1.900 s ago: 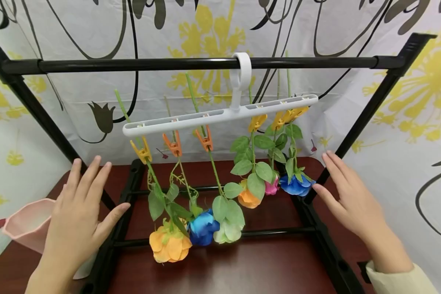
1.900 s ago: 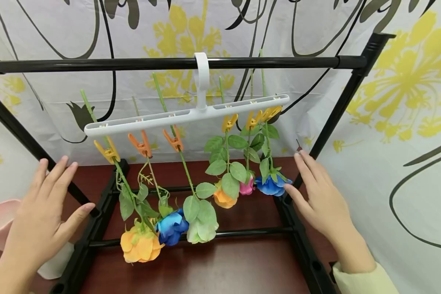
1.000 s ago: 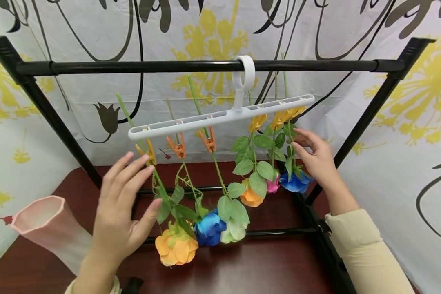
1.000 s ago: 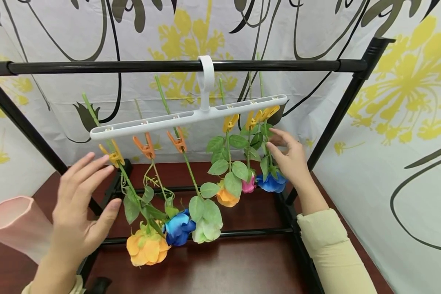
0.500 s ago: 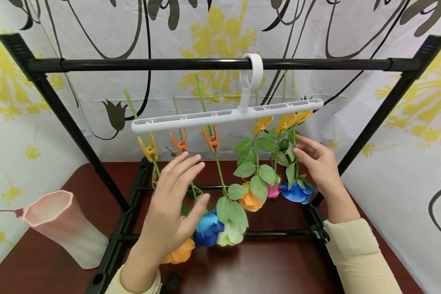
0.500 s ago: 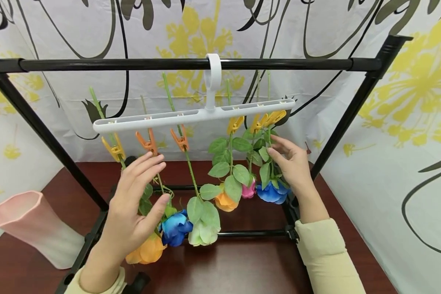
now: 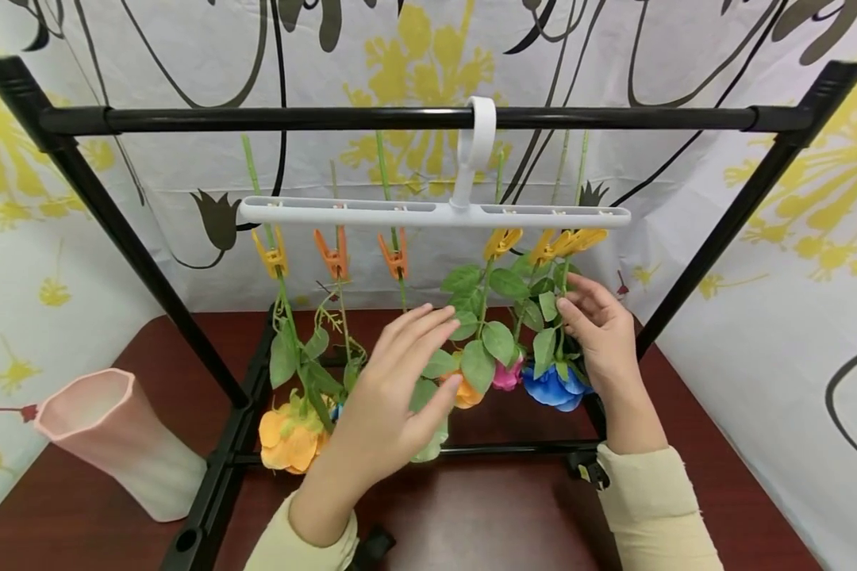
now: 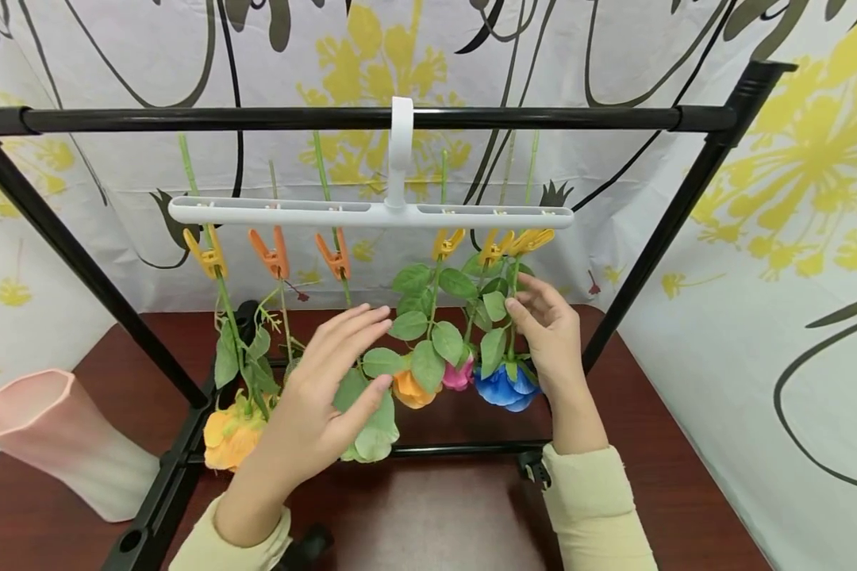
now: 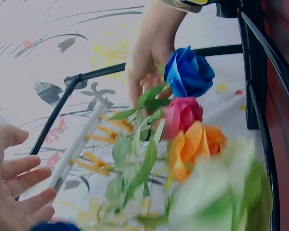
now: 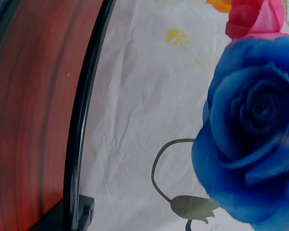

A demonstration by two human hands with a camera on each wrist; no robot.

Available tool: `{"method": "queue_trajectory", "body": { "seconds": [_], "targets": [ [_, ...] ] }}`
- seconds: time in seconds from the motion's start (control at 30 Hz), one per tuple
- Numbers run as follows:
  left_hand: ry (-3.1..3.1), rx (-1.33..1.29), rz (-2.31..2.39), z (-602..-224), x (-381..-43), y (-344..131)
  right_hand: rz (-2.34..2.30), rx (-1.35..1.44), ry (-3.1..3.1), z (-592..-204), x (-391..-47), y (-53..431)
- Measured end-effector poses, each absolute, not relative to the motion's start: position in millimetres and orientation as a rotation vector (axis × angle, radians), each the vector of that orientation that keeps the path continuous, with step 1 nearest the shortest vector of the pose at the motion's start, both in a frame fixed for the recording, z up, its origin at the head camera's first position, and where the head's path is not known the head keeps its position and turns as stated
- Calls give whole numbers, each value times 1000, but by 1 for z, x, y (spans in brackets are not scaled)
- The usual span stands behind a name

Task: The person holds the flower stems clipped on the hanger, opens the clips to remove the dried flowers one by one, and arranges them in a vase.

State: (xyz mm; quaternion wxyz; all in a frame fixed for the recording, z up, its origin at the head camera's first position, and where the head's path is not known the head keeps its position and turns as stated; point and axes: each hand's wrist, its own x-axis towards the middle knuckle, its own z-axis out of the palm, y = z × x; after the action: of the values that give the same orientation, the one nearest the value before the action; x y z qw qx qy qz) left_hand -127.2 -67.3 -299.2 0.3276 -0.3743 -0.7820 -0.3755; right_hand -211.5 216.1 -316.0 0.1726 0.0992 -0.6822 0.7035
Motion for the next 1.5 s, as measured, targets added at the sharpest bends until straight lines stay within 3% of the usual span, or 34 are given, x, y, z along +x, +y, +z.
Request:
{"method": "queue_trajectory", "body": {
  "seconds": [0.8,1.5],
  "targets": [
    [-1957,-970,-1193,-281,-171,35,2020,307,-1738,-332,-187,204],
    [-1950,-822,-1155,-264,-187,82,1938,458,-1604,-321,-189,198]
  ]
}}
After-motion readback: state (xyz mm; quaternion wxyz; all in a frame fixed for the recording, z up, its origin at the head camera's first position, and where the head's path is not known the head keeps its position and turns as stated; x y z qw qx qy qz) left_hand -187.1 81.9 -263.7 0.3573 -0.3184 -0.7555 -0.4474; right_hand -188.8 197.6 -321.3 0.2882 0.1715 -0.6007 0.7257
